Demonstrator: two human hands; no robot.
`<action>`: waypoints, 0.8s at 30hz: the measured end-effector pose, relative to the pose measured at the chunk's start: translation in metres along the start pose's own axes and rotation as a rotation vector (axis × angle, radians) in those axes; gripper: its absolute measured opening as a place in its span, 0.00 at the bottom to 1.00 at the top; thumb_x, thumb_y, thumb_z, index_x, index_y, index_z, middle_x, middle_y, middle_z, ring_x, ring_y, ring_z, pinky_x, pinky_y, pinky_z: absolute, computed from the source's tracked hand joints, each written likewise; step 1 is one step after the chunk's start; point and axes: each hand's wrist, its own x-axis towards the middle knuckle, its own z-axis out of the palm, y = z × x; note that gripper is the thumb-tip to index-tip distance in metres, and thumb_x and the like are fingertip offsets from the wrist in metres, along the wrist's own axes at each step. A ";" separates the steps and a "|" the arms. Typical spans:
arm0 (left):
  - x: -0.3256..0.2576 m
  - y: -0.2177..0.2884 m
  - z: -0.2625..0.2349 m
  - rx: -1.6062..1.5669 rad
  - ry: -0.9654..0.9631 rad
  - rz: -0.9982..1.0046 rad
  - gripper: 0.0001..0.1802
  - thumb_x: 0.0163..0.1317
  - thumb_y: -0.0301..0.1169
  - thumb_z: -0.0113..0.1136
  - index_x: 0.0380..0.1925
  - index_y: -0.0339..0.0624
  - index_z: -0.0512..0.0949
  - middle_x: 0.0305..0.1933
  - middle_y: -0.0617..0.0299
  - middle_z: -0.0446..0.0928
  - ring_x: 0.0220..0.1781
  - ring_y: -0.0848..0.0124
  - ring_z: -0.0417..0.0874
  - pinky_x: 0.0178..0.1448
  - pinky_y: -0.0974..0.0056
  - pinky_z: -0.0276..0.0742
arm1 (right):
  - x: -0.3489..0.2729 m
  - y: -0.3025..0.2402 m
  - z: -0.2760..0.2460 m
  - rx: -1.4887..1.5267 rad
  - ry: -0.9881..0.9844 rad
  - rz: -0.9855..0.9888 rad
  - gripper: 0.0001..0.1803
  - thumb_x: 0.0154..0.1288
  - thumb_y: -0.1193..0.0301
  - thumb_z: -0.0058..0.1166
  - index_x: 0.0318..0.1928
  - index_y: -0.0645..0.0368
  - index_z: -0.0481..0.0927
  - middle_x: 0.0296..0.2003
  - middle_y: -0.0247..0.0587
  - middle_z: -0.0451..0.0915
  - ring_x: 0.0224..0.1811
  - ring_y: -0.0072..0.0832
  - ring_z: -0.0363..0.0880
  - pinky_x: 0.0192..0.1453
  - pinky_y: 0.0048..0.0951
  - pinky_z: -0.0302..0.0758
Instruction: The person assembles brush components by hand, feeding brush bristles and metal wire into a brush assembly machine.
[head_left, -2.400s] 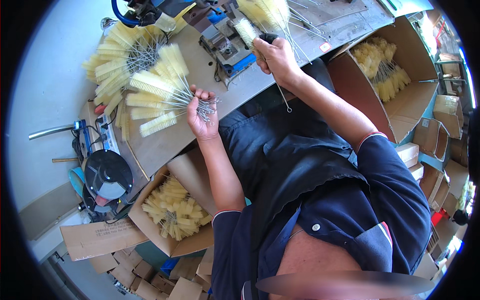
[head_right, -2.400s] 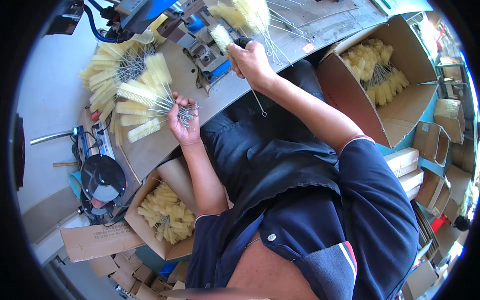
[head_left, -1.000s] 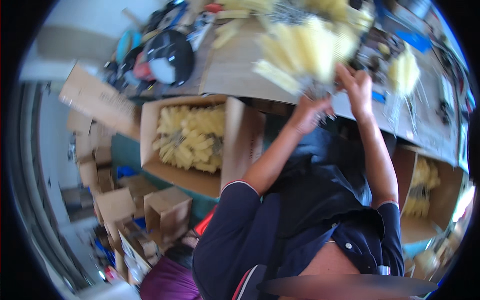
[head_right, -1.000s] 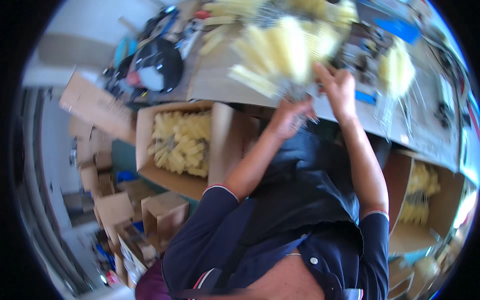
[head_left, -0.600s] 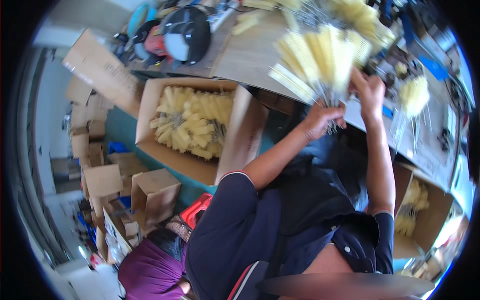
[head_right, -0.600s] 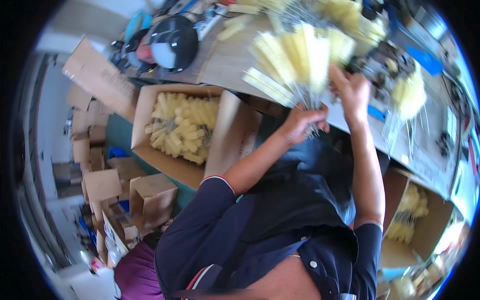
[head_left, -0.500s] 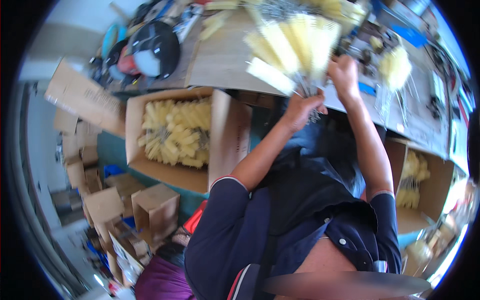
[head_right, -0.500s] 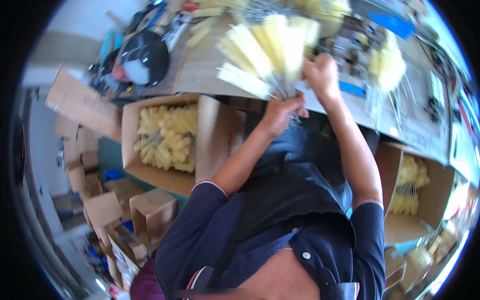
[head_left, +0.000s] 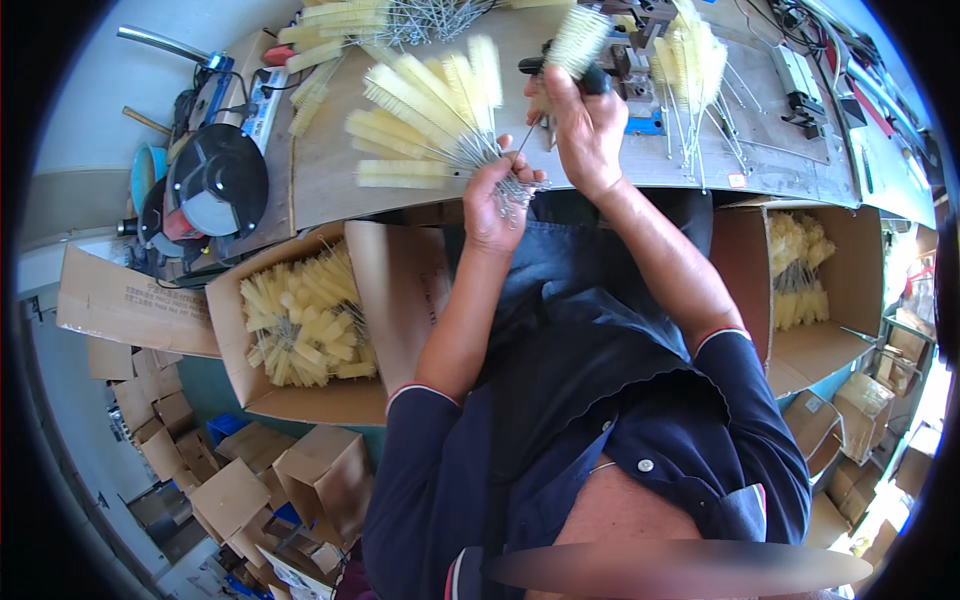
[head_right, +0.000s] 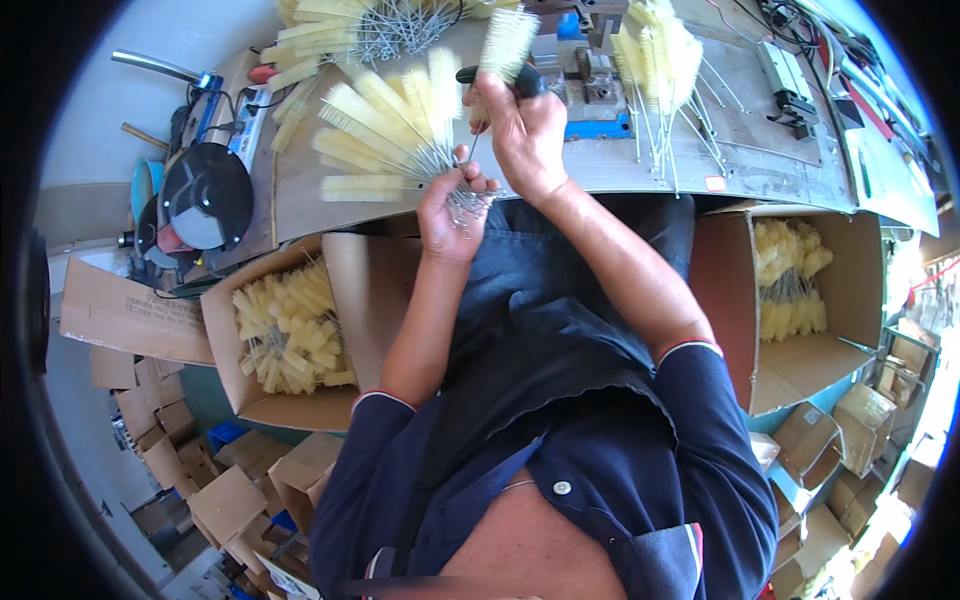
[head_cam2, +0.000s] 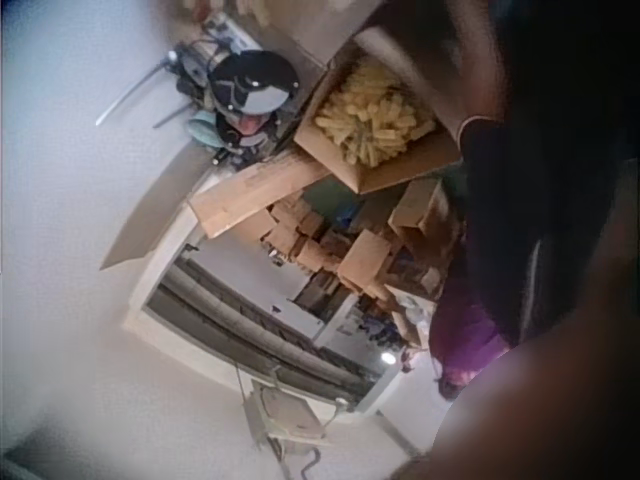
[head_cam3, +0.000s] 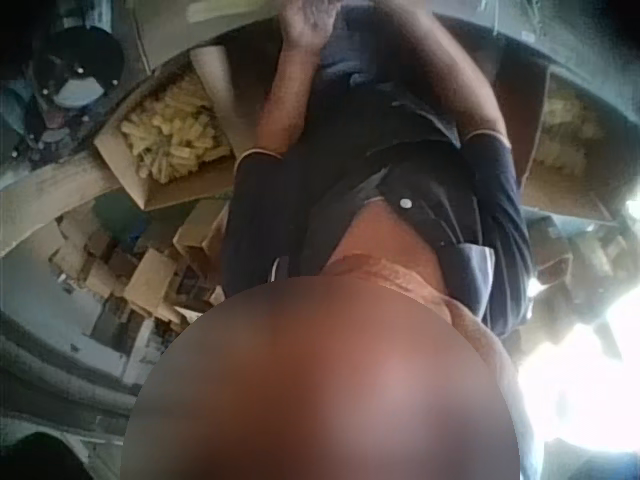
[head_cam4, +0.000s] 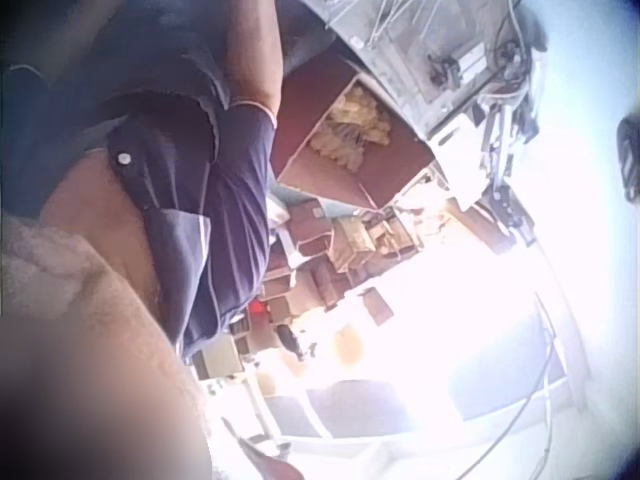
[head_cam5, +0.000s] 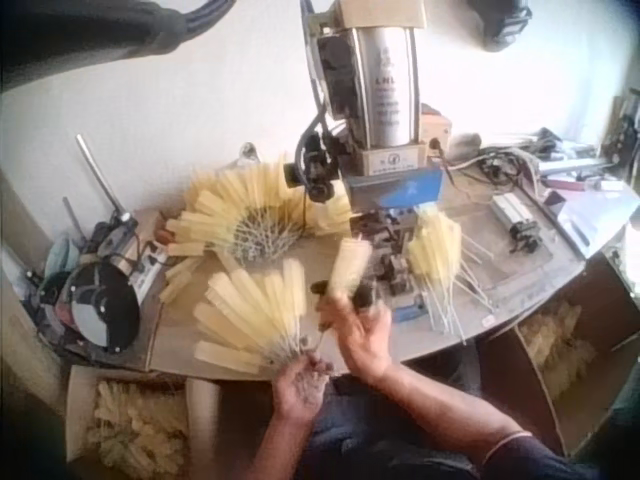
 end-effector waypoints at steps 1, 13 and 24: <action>0.003 0.000 -0.001 0.025 0.005 -0.023 0.20 0.63 0.25 0.56 0.55 0.36 0.71 0.35 0.59 0.78 0.33 0.68 0.80 0.51 0.52 0.79 | -0.006 -0.002 -0.005 0.044 0.077 -0.068 0.16 0.77 0.63 0.51 0.40 0.66 0.81 0.29 0.38 0.84 0.27 0.20 0.79 0.31 0.26 0.76; 0.057 0.001 0.011 0.200 0.229 0.149 0.09 0.64 0.26 0.61 0.43 0.36 0.76 0.31 0.60 0.76 0.31 0.67 0.81 0.44 0.50 0.83 | -0.015 0.004 -0.088 0.306 0.063 0.658 0.21 0.77 0.58 0.50 0.33 0.64 0.75 0.23 0.39 0.77 0.16 0.19 0.66 0.16 0.24 0.62; 0.058 0.001 -0.003 0.150 0.149 0.152 0.10 0.64 0.23 0.60 0.45 0.34 0.76 0.32 0.59 0.76 0.34 0.66 0.81 0.48 0.51 0.82 | 0.022 0.021 -0.077 0.437 0.054 0.820 0.15 0.77 0.60 0.50 0.44 0.61 0.72 0.27 0.41 0.77 0.18 0.21 0.66 0.18 0.23 0.61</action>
